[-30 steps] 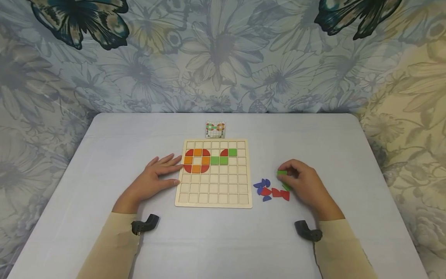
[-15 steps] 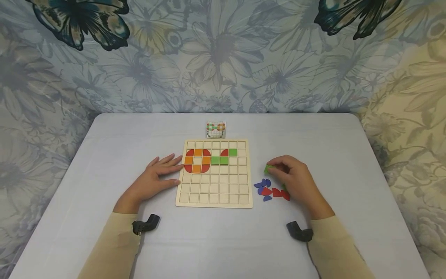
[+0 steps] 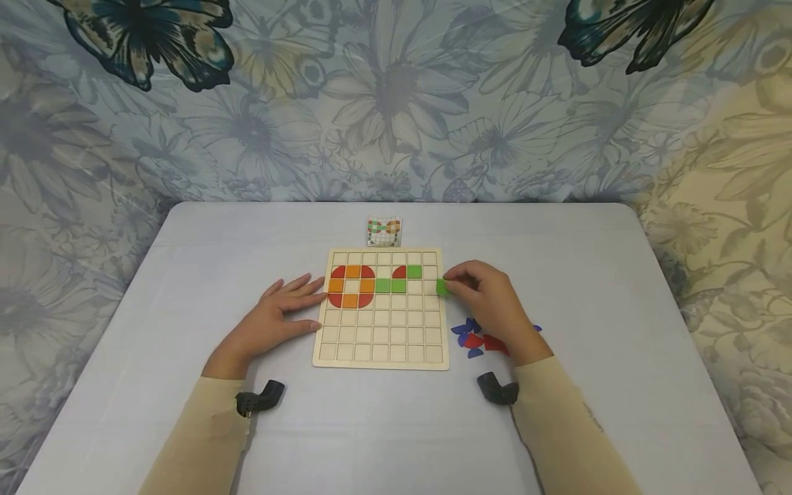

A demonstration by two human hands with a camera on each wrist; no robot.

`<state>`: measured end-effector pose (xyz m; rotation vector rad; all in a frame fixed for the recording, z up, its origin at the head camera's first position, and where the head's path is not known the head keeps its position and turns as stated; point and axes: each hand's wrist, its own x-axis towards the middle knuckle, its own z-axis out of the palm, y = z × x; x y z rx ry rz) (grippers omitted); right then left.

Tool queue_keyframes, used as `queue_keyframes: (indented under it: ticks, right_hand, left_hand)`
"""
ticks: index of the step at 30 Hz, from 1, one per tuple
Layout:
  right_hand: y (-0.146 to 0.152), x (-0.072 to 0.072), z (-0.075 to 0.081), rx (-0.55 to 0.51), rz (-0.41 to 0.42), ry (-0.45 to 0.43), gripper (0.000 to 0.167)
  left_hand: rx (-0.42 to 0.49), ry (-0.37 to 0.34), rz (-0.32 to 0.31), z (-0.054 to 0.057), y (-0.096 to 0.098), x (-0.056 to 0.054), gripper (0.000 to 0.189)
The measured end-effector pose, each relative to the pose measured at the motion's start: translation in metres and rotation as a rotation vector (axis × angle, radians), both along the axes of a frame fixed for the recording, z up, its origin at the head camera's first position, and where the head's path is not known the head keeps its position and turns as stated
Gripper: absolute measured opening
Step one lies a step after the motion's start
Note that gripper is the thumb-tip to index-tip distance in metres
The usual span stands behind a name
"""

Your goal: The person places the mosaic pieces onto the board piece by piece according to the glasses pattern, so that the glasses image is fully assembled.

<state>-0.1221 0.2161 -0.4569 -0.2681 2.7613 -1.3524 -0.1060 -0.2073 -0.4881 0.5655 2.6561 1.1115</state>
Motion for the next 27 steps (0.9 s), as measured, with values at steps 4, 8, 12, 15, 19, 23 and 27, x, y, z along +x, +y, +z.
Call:
queue_keyframes:
  ticks: [4,8,12,15,19,23,27]
  right_hand:
    - [-0.012,-0.009,-0.003,-0.001,-0.015,-0.026,0.011]
    - [-0.020,-0.015,-0.005,0.007,-0.015,-0.020,0.012]
    - [-0.023,-0.017,-0.008,0.038,-0.004,-0.042,0.013]
    - [-0.023,-0.015,-0.011,0.049,-0.004,-0.067,0.014]
    - [-0.023,-0.012,-0.014,0.042,-0.001,-0.061,0.014]
    - [-0.022,-0.012,-0.017,0.037,0.007,-0.035,0.014]
    - [-0.021,-0.012,-0.021,0.022,0.004,-0.026,0.015]
  left_hand:
    - [-0.003,-0.003,0.000,0.000,0.000,0.000,0.062]
    - [-0.004,-0.005,-0.001,0.001,0.000,0.000,0.063]
    - [-0.003,-0.006,-0.003,0.001,-0.001,0.000,0.063]
    - [-0.013,-0.004,-0.001,0.001,-0.001,0.000,0.063]
    - [-0.026,-0.004,0.009,0.000,-0.001,0.000,0.064]
    - [-0.021,-0.010,0.013,0.000,0.000,0.000,0.063]
    - [-0.015,-0.005,0.005,-0.001,0.000,0.000,0.064]
